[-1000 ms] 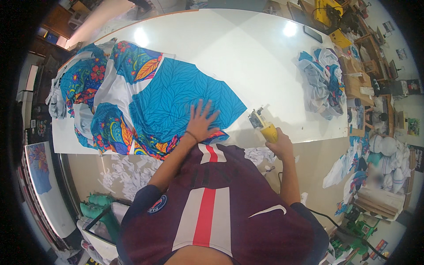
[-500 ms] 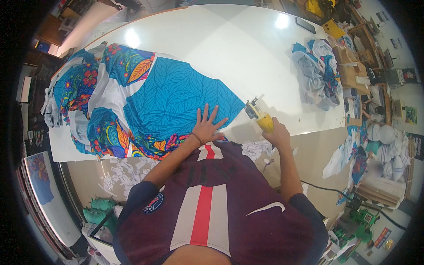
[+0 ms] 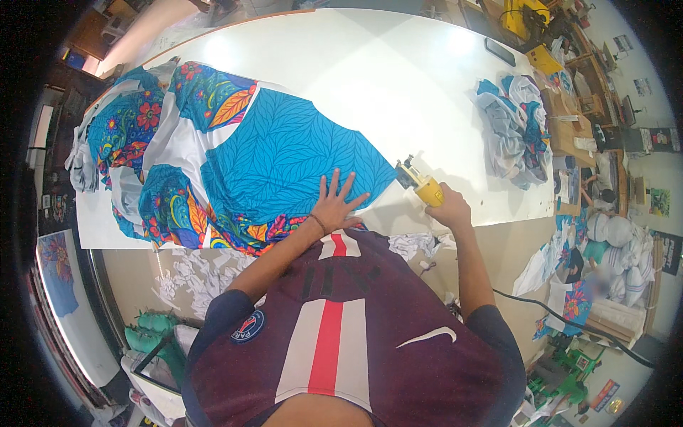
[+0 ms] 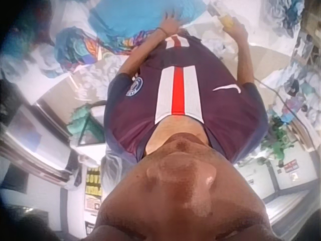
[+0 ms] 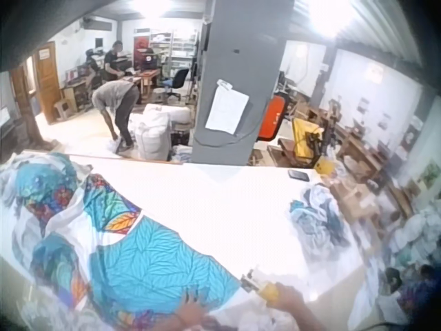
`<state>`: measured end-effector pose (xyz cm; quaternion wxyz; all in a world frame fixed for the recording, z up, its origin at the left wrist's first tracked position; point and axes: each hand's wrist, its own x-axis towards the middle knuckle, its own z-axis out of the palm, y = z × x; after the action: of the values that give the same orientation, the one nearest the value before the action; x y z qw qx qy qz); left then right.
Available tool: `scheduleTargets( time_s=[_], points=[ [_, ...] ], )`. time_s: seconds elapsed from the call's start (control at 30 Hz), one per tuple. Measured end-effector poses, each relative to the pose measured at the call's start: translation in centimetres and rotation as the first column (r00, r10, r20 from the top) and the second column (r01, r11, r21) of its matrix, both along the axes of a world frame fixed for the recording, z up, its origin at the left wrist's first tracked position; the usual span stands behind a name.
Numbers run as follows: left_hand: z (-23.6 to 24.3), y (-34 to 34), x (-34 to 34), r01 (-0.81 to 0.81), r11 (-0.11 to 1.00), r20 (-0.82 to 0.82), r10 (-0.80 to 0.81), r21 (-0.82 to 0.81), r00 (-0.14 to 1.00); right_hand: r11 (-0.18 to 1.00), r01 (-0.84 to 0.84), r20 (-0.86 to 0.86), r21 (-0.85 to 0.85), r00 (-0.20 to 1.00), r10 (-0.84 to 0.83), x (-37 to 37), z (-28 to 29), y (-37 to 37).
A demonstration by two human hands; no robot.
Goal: The person uses a yellow electric fabric cutter to cut a large piece of colorful patterned fabric laid on a white table. They repeatedly smooth, lift, and reposition the fabric while cutting along its edges, creating separate cut pieces that accumulate on the table.
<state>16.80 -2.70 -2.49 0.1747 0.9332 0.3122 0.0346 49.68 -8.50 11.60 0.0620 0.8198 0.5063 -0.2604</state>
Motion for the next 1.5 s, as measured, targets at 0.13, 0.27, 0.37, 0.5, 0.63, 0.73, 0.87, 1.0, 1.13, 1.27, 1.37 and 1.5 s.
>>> scheduleTargets(
  time_s=[0.13, 0.27, 0.37, 0.5, 0.63, 0.73, 0.87, 1.0, 1.13, 1.27, 1.37, 1.5],
  points=[
    [-0.2, 0.0, 0.1, -0.001, 1.0, 0.006, 0.001, 0.008, 1.0, 1.0, -0.01, -0.005, -0.004, 1.0, 0.01, 0.2, 0.0, 0.5],
    [-0.2, 0.0, 0.0, 0.002, 1.0, 0.004, -0.002, -0.01, 1.0, 1.0, 0.001, -0.019, -0.001, 1.0, -0.001, 0.2, 0.1, 0.8],
    [0.0, 0.1, 0.0, 0.004, 1.0, 0.008, -0.004, -0.009, 1.0, 1.0, -0.018, -0.001, 0.002, 1.0, 0.018, 0.1, 0.3, 1.2],
    [0.4, 0.1, 0.0, 0.006, 1.0, -0.02, -0.006, -0.019, 1.0, 1.0, -0.026, -0.007, 0.004, 1.0, 0.026, -0.3, 0.5, 1.8],
    [0.6, 0.1, 0.1, 0.002, 0.999, -0.055, -0.004, -0.033, 0.998, 0.999, -0.045, -0.002, 0.022, 0.999, 0.045, -0.7, 0.3, 2.7],
    [0.6, 0.1, 0.1, 0.0, 1.0, -0.047, -0.001, -0.019, 0.999, 0.998, -0.053, 0.002, 0.017, 0.999, 0.053, -1.2, 0.2, 3.7],
    [0.6, 0.1, 0.0, -0.002, 1.0, -0.027, 0.002, -0.012, 1.0, 0.999, -0.053, 0.019, -0.006, 0.998, 0.053, -2.0, 0.2, 5.3],
    [0.7, 0.2, 0.0, -0.003, 1.0, -0.025, 0.003, -0.015, 1.0, 0.997, -0.082, 0.036, -0.013, 0.996, 0.083, -2.8, 0.2, 7.0],
    [0.7, 0.1, 0.0, -0.006, 1.0, -0.024, 0.005, -0.011, 1.0, 0.993, -0.119, 0.053, -0.007, 0.991, 0.119, -3.6, 0.0, 8.6],
    [0.4, 0.1, 0.0, 0.005, 1.0, -0.033, -0.004, 0.027, 0.999, 0.992, -0.123, 0.053, 0.003, 0.991, 0.123, -4.5, -0.2, 10.3],
    [0.1, 0.1, 0.0, -0.003, 1.0, -0.014, 0.004, 0.031, 1.0, 0.99, -0.14, 0.03, 0.004, 0.99, 0.139, -5.0, -0.1, 11.5],
    [0.1, 0.0, -0.1, -0.008, 0.999, 0.011, 0.008, 0.048, 1.0, 0.989, -0.151, 0.033, -0.009, 0.988, 0.151, -5.9, 0.0, 13.0]
  ],
)
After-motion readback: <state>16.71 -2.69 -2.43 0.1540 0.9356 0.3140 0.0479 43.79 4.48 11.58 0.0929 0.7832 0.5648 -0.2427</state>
